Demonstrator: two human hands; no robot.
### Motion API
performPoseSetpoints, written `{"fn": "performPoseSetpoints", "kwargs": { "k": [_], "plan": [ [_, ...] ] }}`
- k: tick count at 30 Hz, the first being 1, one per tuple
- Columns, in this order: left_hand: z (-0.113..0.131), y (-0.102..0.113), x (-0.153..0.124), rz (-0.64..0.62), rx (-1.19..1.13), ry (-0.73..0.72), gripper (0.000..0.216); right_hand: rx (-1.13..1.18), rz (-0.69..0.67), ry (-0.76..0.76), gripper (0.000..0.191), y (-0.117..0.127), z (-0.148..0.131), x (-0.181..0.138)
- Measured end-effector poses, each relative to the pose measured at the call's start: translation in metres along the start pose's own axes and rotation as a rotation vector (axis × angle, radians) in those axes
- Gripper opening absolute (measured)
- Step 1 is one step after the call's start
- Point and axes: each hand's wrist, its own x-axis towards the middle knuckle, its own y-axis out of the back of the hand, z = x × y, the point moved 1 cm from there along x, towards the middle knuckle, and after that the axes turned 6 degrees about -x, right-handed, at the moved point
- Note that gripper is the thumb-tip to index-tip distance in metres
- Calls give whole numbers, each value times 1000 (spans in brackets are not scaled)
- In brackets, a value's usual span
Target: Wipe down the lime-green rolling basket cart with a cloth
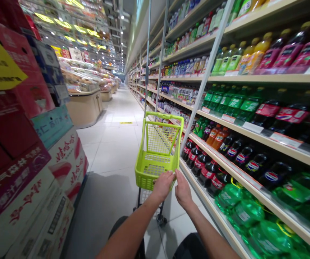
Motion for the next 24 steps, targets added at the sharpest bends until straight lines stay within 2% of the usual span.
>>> {"fn": "performPoseSetpoints", "kwargs": {
  "k": [3,6,9,13,15,18,21,24],
  "plan": [
    [-36,15,-23,50,21,1,33,-51,-52,-13,67,3,0,-2],
    [-63,27,-41,146,51,135,38,-63,-74,-50,68,2,-7,-2],
    [-52,17,-34,188,65,188,37,-5,-39,-88,66,-4,-14,2],
    [-8,-12,-5,141,59,69,31,43,-8,-108,67,-7,-13,5],
    [0,-15,-1,121,65,13,31,19,-32,-104,67,-2,-10,5],
    [-20,0,-18,83,85,-32,31,-23,-82,-101,65,8,-6,3],
    [-54,24,-43,133,125,61,35,-35,-84,-113,64,10,-6,-1],
    [-58,28,-45,188,132,150,38,9,-37,-130,63,3,-9,-3]
  ]
}}
